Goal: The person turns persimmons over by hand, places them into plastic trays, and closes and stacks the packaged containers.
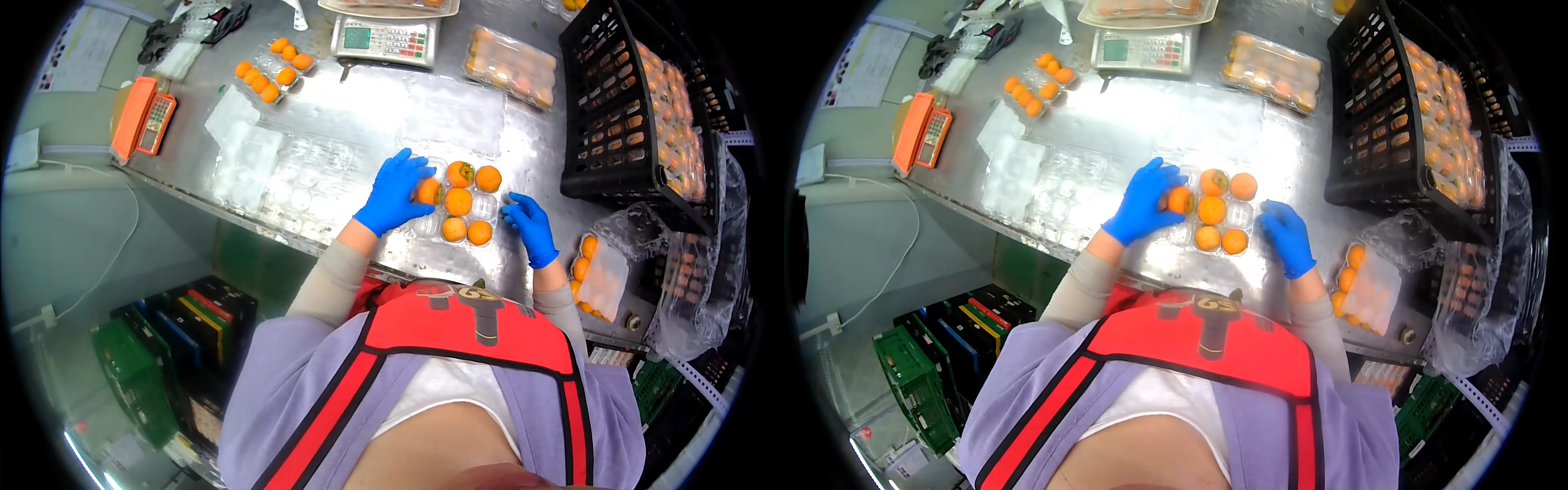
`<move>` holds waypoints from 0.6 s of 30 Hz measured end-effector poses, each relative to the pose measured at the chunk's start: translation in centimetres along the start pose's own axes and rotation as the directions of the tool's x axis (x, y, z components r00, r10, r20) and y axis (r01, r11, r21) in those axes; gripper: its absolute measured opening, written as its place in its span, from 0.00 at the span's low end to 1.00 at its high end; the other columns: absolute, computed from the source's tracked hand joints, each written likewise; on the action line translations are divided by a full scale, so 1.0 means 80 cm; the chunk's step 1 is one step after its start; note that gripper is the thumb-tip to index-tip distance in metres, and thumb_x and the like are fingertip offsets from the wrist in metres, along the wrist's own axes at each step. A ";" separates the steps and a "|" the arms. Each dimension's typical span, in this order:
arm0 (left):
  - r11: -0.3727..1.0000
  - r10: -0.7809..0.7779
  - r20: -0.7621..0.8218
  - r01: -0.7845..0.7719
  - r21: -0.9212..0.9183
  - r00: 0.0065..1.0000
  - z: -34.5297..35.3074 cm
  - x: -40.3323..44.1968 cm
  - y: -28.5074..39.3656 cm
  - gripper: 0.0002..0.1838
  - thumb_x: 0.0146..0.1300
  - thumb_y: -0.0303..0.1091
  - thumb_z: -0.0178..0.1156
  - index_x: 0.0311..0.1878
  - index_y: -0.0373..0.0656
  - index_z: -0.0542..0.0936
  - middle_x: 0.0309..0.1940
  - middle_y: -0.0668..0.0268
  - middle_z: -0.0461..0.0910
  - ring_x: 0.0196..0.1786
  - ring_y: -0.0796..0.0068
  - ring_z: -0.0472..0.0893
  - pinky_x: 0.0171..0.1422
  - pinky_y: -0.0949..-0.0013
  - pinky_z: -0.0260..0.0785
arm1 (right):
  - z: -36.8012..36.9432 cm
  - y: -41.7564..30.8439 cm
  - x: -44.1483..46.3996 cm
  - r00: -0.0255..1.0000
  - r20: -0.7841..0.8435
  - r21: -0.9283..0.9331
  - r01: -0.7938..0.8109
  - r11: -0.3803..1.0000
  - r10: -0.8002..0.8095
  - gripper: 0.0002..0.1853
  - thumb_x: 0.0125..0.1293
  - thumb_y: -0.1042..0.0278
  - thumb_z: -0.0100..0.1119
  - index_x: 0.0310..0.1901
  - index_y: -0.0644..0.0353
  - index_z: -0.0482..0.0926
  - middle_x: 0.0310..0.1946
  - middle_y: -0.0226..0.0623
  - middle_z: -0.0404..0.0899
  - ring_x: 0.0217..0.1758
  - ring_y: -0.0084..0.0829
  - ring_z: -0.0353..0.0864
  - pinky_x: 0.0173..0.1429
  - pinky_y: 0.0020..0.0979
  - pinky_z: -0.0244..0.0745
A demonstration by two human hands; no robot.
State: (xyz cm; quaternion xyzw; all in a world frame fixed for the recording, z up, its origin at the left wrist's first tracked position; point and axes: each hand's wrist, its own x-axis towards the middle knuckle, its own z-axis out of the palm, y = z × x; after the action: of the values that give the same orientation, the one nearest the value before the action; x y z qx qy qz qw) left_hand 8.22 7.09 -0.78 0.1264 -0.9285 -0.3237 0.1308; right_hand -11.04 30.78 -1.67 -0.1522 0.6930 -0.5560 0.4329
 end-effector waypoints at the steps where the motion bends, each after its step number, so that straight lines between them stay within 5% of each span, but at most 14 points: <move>1: 0.991 -0.027 -0.039 0.022 -0.130 0.999 -0.007 0.001 0.005 0.33 0.44 0.44 0.71 0.57 0.53 0.74 0.60 0.62 0.69 0.68 0.52 0.59 0.69 0.53 0.53 | 0.001 -0.005 -0.002 1.000 0.002 0.002 0.003 1.000 -0.003 0.17 0.63 0.71 0.54 0.53 0.64 0.73 0.36 0.33 0.79 0.35 0.20 0.75 0.42 0.21 0.71; 2: 0.992 -0.026 -0.040 0.021 -0.125 0.999 -0.013 0.002 0.012 0.33 0.44 0.44 0.71 0.57 0.53 0.74 0.60 0.62 0.69 0.68 0.52 0.59 0.69 0.53 0.53 | 0.004 -0.013 -0.004 0.999 -0.021 0.005 0.047 0.999 -0.047 0.18 0.63 0.70 0.54 0.55 0.63 0.73 0.37 0.32 0.79 0.37 0.19 0.75 0.43 0.20 0.70; 4: 0.869 -0.047 -0.085 -0.001 -0.496 0.995 -0.030 0.003 0.035 0.30 0.50 0.43 0.68 0.57 0.43 0.73 0.59 0.63 0.70 0.66 0.60 0.64 0.69 0.59 0.55 | 0.009 -0.024 -0.007 0.995 -0.045 0.008 0.094 0.996 -0.094 0.20 0.63 0.69 0.55 0.57 0.61 0.72 0.39 0.32 0.79 0.38 0.19 0.75 0.44 0.20 0.69; 5: 0.870 -0.045 -0.087 -0.004 -0.494 0.995 -0.041 0.004 0.053 0.30 0.50 0.43 0.68 0.57 0.43 0.73 0.59 0.63 0.70 0.66 0.60 0.64 0.69 0.59 0.55 | 0.011 -0.029 -0.007 0.991 -0.005 -0.019 0.134 0.991 -0.134 0.19 0.63 0.71 0.54 0.57 0.62 0.72 0.40 0.32 0.79 0.40 0.20 0.75 0.45 0.21 0.70; 7: 0.277 -0.181 0.088 0.137 -0.951 0.979 -0.055 0.005 0.084 0.33 0.54 0.47 0.64 0.60 0.39 0.70 0.62 0.62 0.67 0.66 0.65 0.64 0.70 0.62 0.54 | 0.019 -0.043 -0.009 0.984 0.036 -0.047 0.178 0.983 -0.176 0.19 0.64 0.72 0.54 0.57 0.62 0.72 0.41 0.32 0.78 0.42 0.20 0.76 0.47 0.21 0.70; 8: 0.277 -0.181 0.086 0.135 -0.951 0.980 -0.052 0.004 0.086 0.33 0.54 0.47 0.64 0.60 0.39 0.70 0.62 0.62 0.67 0.66 0.65 0.64 0.70 0.62 0.54 | 0.028 -0.052 -0.012 0.973 0.077 -0.018 0.220 0.975 -0.218 0.19 0.64 0.73 0.54 0.57 0.62 0.72 0.41 0.32 0.78 0.44 0.21 0.76 0.50 0.22 0.70; 10: -0.076 -0.179 0.071 0.058 -0.995 0.981 -0.044 0.002 0.090 0.38 0.57 0.54 0.60 0.64 0.37 0.65 0.64 0.59 0.65 0.66 0.66 0.64 0.70 0.62 0.54 | 0.044 -0.075 -0.023 0.961 0.131 0.013 0.244 0.970 -0.244 0.19 0.63 0.76 0.54 0.57 0.63 0.71 0.44 0.34 0.77 0.48 0.23 0.76 0.56 0.25 0.70; 18: -0.367 -0.276 0.200 0.089 -0.926 0.940 -0.046 0.001 0.118 0.39 0.61 0.63 0.50 0.63 0.40 0.64 0.62 0.58 0.65 0.64 0.64 0.66 0.68 0.61 0.58 | 0.071 -0.113 -0.045 0.929 0.246 0.057 0.270 0.961 -0.276 0.20 0.63 0.76 0.53 0.58 0.63 0.70 0.47 0.36 0.77 0.51 0.24 0.75 0.58 0.26 0.69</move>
State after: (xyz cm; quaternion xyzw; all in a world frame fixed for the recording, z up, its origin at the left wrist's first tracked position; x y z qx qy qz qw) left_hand 7.96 12.13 8.00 0.1347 -0.2294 -0.9477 0.1763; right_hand -7.04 26.62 8.04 -0.3114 0.5985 -0.5947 0.4373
